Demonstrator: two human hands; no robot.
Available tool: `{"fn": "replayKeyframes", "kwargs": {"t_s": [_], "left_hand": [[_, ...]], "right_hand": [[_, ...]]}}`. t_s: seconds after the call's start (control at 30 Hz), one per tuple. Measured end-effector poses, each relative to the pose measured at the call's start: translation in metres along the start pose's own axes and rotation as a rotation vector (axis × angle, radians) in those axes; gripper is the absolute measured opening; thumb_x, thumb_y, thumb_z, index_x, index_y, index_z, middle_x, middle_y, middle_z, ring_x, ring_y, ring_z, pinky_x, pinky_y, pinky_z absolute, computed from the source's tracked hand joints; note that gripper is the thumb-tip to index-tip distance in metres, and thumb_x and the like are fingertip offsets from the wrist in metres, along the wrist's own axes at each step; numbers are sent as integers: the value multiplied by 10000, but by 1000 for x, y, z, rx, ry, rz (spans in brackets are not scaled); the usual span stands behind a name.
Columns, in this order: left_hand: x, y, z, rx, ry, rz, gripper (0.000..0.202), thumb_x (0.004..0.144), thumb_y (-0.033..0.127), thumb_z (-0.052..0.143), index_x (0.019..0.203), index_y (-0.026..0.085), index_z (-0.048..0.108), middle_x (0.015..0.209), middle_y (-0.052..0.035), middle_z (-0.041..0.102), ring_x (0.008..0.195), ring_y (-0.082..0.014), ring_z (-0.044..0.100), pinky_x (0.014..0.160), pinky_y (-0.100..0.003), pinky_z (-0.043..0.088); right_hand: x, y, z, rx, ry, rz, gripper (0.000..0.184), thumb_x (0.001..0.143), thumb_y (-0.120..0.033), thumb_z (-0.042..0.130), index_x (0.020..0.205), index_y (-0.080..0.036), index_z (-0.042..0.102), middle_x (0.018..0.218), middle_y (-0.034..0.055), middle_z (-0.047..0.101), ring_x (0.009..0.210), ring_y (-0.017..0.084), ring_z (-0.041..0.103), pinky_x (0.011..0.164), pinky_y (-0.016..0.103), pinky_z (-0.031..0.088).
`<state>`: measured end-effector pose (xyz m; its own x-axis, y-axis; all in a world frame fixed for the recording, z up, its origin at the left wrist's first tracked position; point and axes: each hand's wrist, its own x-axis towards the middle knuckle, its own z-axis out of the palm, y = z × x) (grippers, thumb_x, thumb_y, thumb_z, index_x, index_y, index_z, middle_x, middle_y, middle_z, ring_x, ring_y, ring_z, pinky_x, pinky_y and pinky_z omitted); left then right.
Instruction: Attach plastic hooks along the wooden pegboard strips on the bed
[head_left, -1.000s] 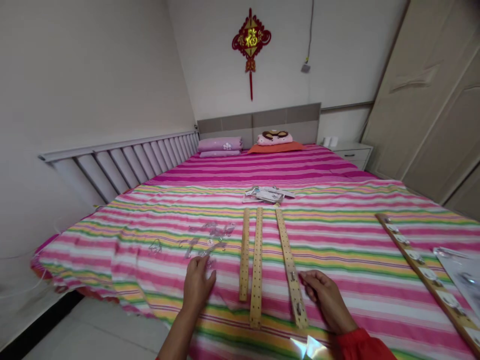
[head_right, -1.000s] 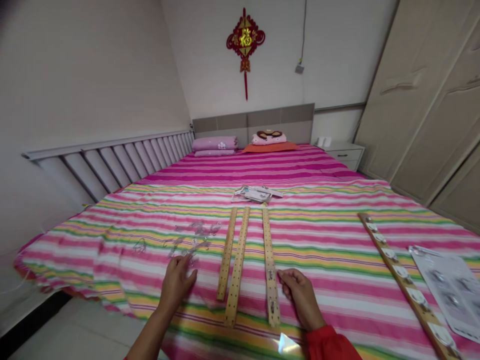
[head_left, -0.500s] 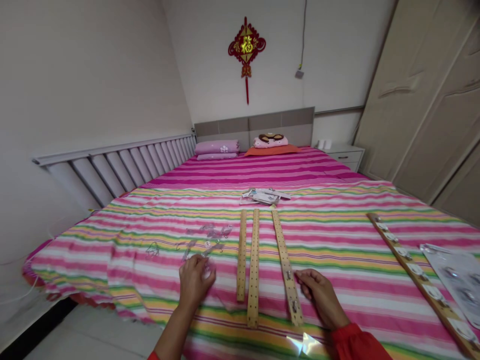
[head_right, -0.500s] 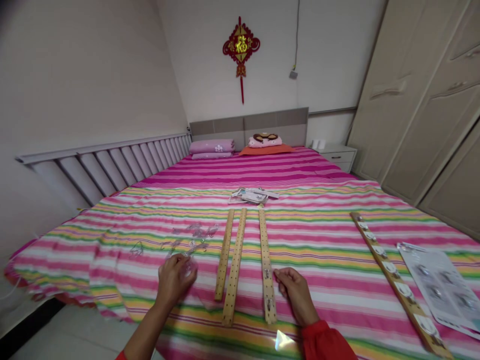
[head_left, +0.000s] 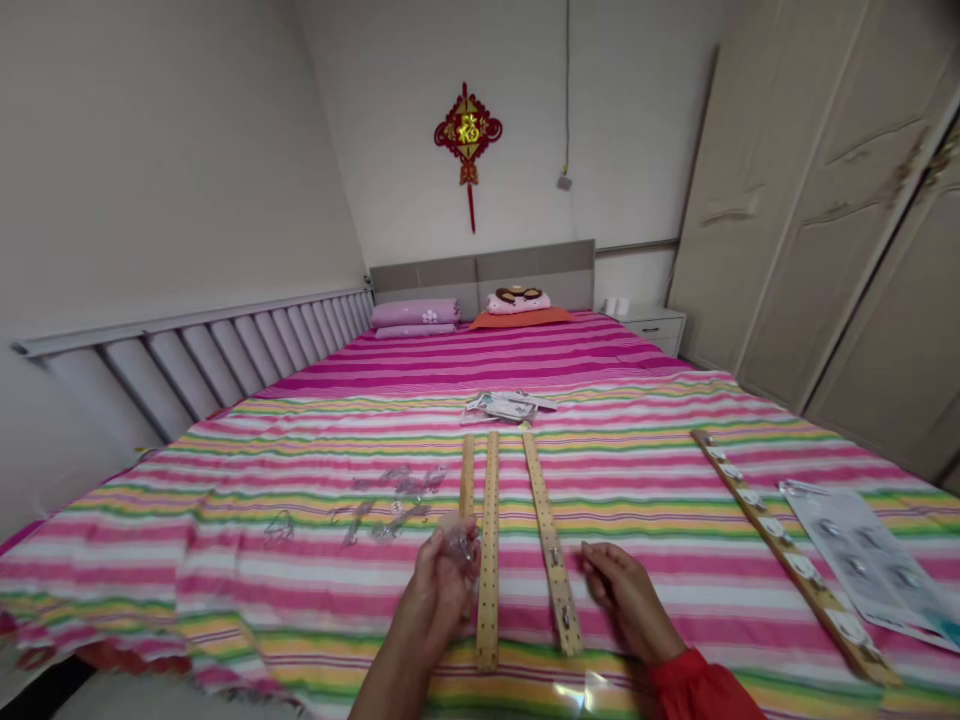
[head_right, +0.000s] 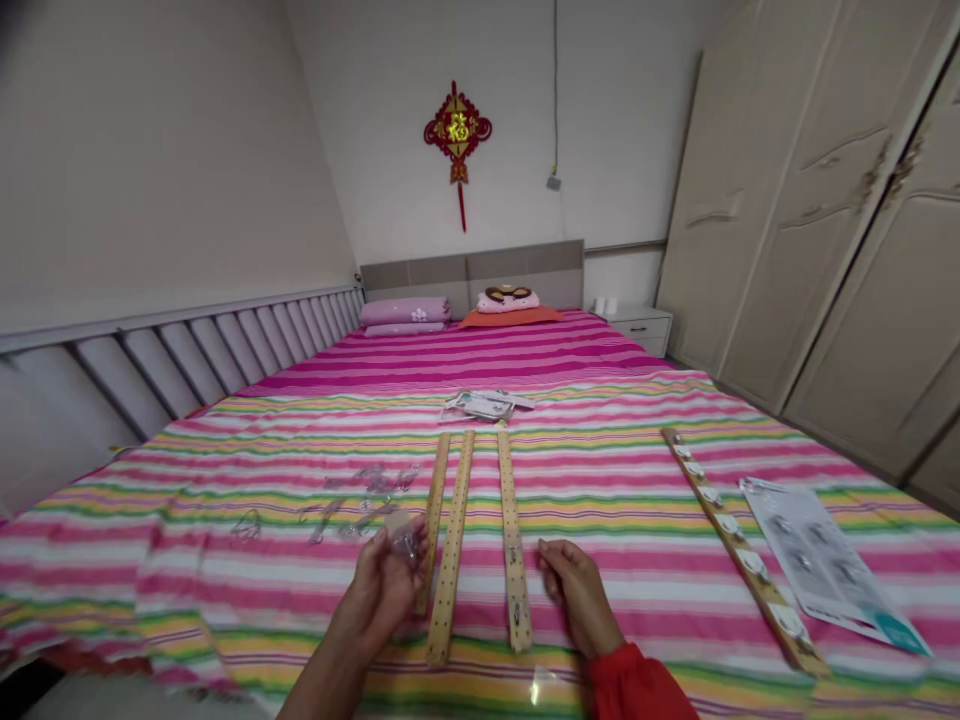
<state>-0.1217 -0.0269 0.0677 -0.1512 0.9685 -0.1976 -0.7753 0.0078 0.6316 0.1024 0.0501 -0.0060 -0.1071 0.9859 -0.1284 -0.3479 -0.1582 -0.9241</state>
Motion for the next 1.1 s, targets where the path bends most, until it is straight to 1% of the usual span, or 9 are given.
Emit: {"fn": "replayKeyframes", "kwargs": {"t_s": [0.13,0.27,0.4,0.47,0.57,0.67,0.8,1.0,1.1], "left_hand": [[0,-18,17,176,-28,139,327,750,427,631,963,190,703,979,-62,684,936,-168,622,831,-260,497],[-3,-31,29,680,13,417,382,721,437,653,1037,227,693,1160,-83,617,1178,-252,494,979,-357,415],[-10,-37,35,918,-77,692,366,681,397,690,1017,254,709,1140,-79,596,1173,-268,486,1010,-392,385],[-11,-37,37,916,-105,648,353,688,418,674,995,251,720,1127,-87,606,1153,-277,505,996,-401,402],[-10,-37,37,896,-125,446,352,711,479,628,944,241,741,1152,-100,620,1174,-299,499,989,-408,418],[-6,-44,31,853,-210,315,357,719,490,622,940,237,744,1201,-97,610,1202,-300,484,1010,-406,406],[-4,-60,24,765,-307,235,377,708,491,640,959,227,738,1234,-99,599,1202,-299,493,1019,-413,404],[-6,-76,18,746,-294,155,324,713,461,649,932,241,740,1202,-91,627,1180,-286,519,1023,-427,399],[-6,-81,21,671,-276,109,340,723,470,633,936,225,731,1141,-107,654,1126,-288,555,954,-435,449]], "right_hand": [[-28,-16,20,4,-103,4,352,639,-481,734,612,-171,569,361,-83,405,340,48,302,382,204,180],[-63,-24,48,53,-235,74,361,678,-499,701,623,-161,588,338,-81,404,307,43,287,363,201,159],[-81,-34,61,62,-224,88,357,666,-495,714,654,-155,606,357,-80,419,316,36,293,359,190,169],[-81,-41,58,64,-152,7,356,664,-500,716,648,-165,594,364,-84,414,329,41,312,366,185,208],[-75,-51,48,58,-60,-63,379,656,-538,706,651,-177,590,392,-78,426,350,51,346,367,182,248],[-69,-53,42,26,-113,-21,381,653,-544,705,688,-173,629,416,-64,458,353,54,364,358,180,250],[-68,-47,40,38,-176,-9,356,622,-493,751,715,-161,665,455,-49,504,369,58,408,376,182,280],[-71,-41,30,42,-227,2,304,635,-431,764,646,-147,655,446,-34,530,384,56,428,411,186,271],[-70,-42,26,77,-262,46,281,638,-400,767,627,-150,637,424,-38,522,376,51,398,405,186,243]]}}
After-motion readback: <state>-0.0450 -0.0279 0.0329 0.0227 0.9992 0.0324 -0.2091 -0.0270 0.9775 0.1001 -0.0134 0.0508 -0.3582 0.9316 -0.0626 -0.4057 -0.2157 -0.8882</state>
